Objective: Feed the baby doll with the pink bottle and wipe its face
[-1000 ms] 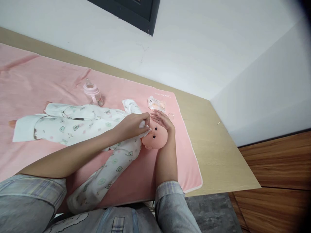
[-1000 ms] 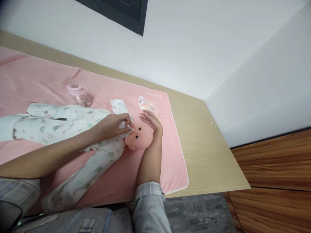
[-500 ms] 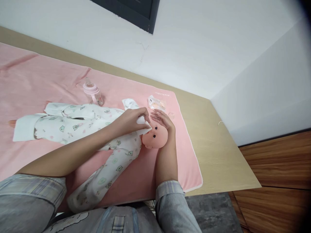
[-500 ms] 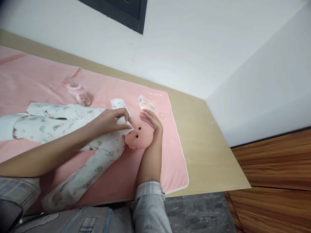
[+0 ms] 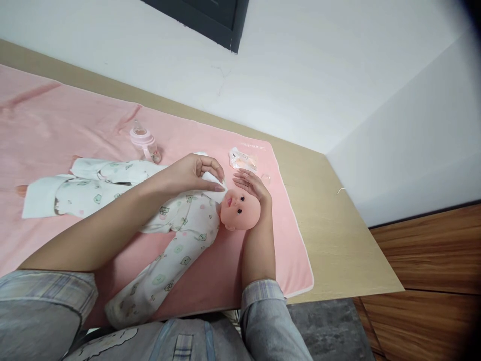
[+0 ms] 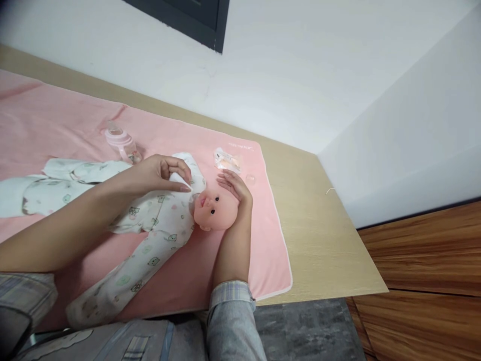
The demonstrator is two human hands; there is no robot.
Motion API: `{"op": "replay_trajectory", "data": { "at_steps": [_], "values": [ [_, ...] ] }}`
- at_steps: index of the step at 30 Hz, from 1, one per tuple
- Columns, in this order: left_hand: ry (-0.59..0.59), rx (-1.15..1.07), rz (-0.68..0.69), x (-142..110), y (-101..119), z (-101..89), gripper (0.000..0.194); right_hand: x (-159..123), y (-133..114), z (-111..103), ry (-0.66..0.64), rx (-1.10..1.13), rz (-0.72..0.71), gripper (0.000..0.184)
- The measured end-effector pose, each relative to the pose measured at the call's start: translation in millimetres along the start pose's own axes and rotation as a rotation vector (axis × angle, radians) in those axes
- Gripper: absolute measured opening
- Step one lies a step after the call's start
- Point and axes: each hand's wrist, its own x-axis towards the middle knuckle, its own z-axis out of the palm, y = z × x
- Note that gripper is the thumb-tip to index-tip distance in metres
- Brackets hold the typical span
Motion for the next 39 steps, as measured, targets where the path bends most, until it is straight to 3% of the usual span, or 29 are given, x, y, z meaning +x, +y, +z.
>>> {"op": "replay_trajectory", "data": {
  "at_steps": [3,5,11,13,15,17,19,27,31,39],
  "values": [
    [0.062,-0.244,-0.105,1,2,2.8,0.032,-1,0,1,0.001,0.001,0.003,0.037],
    [0.105,-0.294,-0.142,3,1,4.1,0.036,0,1,0,0.003,0.001,0.004,0.037],
    [0.175,-0.005,-0.116,8,-11,-2.9,0.036,0,0,0,0.003,-0.003,0.012,0.037],
    [0.116,0.122,-0.049,9,-14,-6.6,0.032,-1,-1,1,0.009,-0.012,0.016,0.036],
    [-0.026,0.206,0.007,8,-14,-8.6,0.03,-2,-2,2,0.014,-0.029,0.015,0.037],
    [-0.176,0.239,0.022,7,-15,-8.2,0.034,-2,-3,3,0.012,-0.042,0.006,0.038],
    [-0.24,0.234,0.013,6,-15,-5.1,0.035,-2,-2,2,0.0,-0.044,-0.017,0.041],
    [0.0,0.102,0.034,4,-14,10.0,0.018,7,3,-5,-0.012,-0.011,0.005,0.035],
    [0.012,0.047,0.084,3,-17,8.5,0.02,4,1,-2,0.004,-0.026,0.01,0.034],
    [-0.084,0.285,0.001,2,-16,7.9,0.032,1,-2,2,0.008,-0.022,0.011,0.031]
  ]
}}
